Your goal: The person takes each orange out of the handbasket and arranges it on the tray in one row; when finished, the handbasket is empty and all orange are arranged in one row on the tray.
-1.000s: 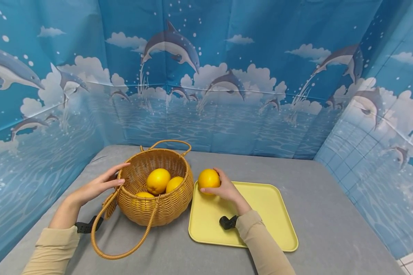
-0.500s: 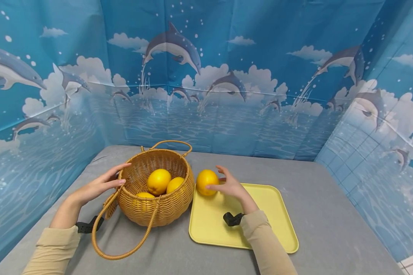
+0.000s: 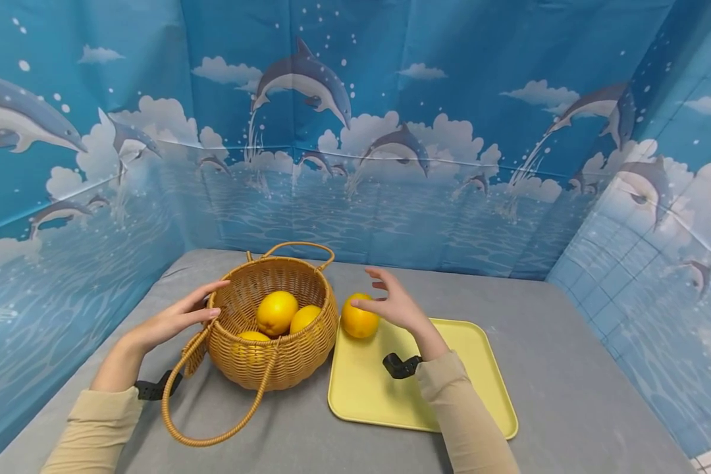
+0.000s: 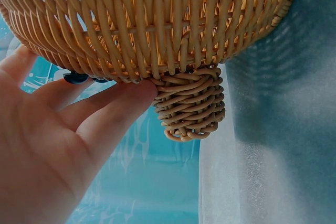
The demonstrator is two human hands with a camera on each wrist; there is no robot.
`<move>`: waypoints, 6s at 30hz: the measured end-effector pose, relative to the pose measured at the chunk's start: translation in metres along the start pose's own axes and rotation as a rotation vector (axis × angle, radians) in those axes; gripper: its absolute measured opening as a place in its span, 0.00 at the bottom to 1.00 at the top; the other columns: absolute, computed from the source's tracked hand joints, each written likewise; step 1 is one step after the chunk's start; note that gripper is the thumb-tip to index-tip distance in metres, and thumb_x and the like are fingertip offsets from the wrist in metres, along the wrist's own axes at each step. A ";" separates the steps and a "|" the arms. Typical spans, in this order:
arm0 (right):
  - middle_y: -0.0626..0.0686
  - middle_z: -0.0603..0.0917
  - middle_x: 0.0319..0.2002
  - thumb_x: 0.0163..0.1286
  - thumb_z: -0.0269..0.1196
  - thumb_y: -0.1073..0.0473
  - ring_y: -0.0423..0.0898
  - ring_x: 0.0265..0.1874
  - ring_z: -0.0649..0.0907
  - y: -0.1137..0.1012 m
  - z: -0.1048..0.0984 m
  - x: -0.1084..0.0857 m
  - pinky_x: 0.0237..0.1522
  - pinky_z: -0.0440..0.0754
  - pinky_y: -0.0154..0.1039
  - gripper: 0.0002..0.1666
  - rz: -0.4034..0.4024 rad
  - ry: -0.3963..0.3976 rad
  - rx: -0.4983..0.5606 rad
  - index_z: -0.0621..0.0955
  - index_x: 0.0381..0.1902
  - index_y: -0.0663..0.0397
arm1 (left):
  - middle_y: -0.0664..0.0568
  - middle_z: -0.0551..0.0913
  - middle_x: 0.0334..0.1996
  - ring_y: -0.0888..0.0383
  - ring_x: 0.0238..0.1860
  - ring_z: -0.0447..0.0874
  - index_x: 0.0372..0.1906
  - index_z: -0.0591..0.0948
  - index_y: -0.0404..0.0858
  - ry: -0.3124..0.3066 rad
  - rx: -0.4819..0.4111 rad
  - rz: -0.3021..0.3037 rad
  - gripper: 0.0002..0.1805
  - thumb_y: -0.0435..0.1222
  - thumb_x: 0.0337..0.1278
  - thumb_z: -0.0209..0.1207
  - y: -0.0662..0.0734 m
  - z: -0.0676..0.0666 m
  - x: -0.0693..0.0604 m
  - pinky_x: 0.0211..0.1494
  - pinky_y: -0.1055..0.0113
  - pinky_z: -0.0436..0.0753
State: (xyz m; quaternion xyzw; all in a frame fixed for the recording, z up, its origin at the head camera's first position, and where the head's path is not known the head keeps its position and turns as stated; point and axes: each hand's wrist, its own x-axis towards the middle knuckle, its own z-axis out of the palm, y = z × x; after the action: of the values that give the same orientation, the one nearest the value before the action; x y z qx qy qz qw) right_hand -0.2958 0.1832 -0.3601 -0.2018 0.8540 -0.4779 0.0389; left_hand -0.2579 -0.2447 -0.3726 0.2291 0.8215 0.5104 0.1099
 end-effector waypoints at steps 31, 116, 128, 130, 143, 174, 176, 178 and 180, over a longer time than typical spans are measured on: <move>0.58 0.73 0.58 0.58 0.70 0.60 0.53 0.56 0.74 -0.084 0.047 0.077 0.51 0.76 0.46 0.37 -0.302 -0.615 -0.129 0.69 0.64 0.54 | 0.47 0.38 0.74 0.41 0.72 0.36 0.74 0.52 0.51 -0.003 -0.014 0.000 0.32 0.45 0.69 0.48 0.000 0.000 0.001 0.62 0.38 0.58; 0.49 0.66 0.66 0.58 0.69 0.54 0.46 0.61 0.68 -0.083 0.087 0.112 0.58 0.69 0.40 0.43 -0.128 -0.799 -0.528 0.65 0.69 0.49 | 0.47 0.41 0.74 0.41 0.71 0.42 0.73 0.53 0.52 -0.001 -0.014 -0.015 0.32 0.47 0.69 0.49 0.001 0.003 0.003 0.62 0.40 0.60; 0.52 0.64 0.66 0.58 0.69 0.57 0.49 0.59 0.69 -0.084 0.087 0.113 0.56 0.70 0.41 0.45 -0.153 -0.805 -0.519 0.63 0.71 0.51 | 0.46 0.40 0.74 0.41 0.71 0.41 0.74 0.52 0.51 -0.008 -0.024 -0.006 0.32 0.46 0.70 0.48 0.002 0.002 0.002 0.62 0.39 0.58; 0.51 0.64 0.66 0.58 0.68 0.57 0.47 0.59 0.70 -0.084 0.088 0.113 0.55 0.71 0.40 0.45 -0.144 -0.809 -0.508 0.62 0.71 0.51 | 0.46 0.40 0.74 0.41 0.71 0.41 0.74 0.52 0.51 -0.008 -0.026 -0.003 0.32 0.46 0.70 0.48 0.002 0.002 0.002 0.62 0.39 0.59; 0.51 0.64 0.65 0.58 0.69 0.56 0.49 0.63 0.64 -0.080 0.092 0.114 0.60 0.65 0.44 0.41 -0.201 -0.795 -0.530 0.66 0.68 0.51 | 0.47 0.40 0.74 0.41 0.71 0.42 0.74 0.52 0.52 -0.004 -0.019 -0.012 0.32 0.46 0.69 0.48 0.000 0.002 0.002 0.62 0.40 0.59; 0.45 0.73 0.51 0.54 0.72 0.51 0.42 0.46 0.74 -0.075 0.105 0.111 0.47 0.72 0.36 0.36 -0.262 -0.791 -0.547 0.67 0.58 0.40 | 0.47 0.39 0.74 0.40 0.71 0.43 0.74 0.51 0.51 -0.004 -0.024 -0.019 0.33 0.47 0.69 0.48 0.002 0.002 0.002 0.62 0.40 0.59; 0.45 0.74 0.50 0.54 0.72 0.52 0.42 0.44 0.75 -0.075 0.107 0.110 0.46 0.73 0.36 0.34 -0.268 -0.771 -0.546 0.68 0.56 0.40 | 0.47 0.39 0.74 0.41 0.71 0.43 0.74 0.52 0.51 -0.005 -0.025 -0.018 0.33 0.47 0.69 0.48 0.002 0.002 0.002 0.62 0.40 0.59; 0.44 0.74 0.49 0.54 0.73 0.54 0.42 0.44 0.75 -0.074 0.107 0.110 0.45 0.74 0.35 0.33 -0.278 -0.753 -0.541 0.68 0.55 0.40 | 0.47 0.39 0.74 0.41 0.71 0.43 0.74 0.52 0.51 -0.005 -0.026 -0.016 0.32 0.47 0.69 0.48 0.002 0.002 0.002 0.62 0.40 0.60; 0.44 0.74 0.49 0.53 0.73 0.54 0.41 0.44 0.75 -0.074 0.107 0.110 0.45 0.73 0.35 0.33 -0.295 -0.740 -0.543 0.69 0.54 0.39 | 0.47 0.39 0.74 0.41 0.71 0.43 0.74 0.52 0.51 -0.005 -0.026 -0.014 0.32 0.46 0.69 0.48 0.002 0.002 0.003 0.62 0.40 0.60</move>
State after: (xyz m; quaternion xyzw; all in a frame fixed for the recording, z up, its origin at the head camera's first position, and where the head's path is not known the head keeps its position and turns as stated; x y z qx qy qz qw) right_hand -0.3463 0.0216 -0.3424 -0.4801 0.8390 -0.1344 0.2178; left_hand -0.2587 -0.2409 -0.3716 0.2231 0.8161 0.5198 0.1184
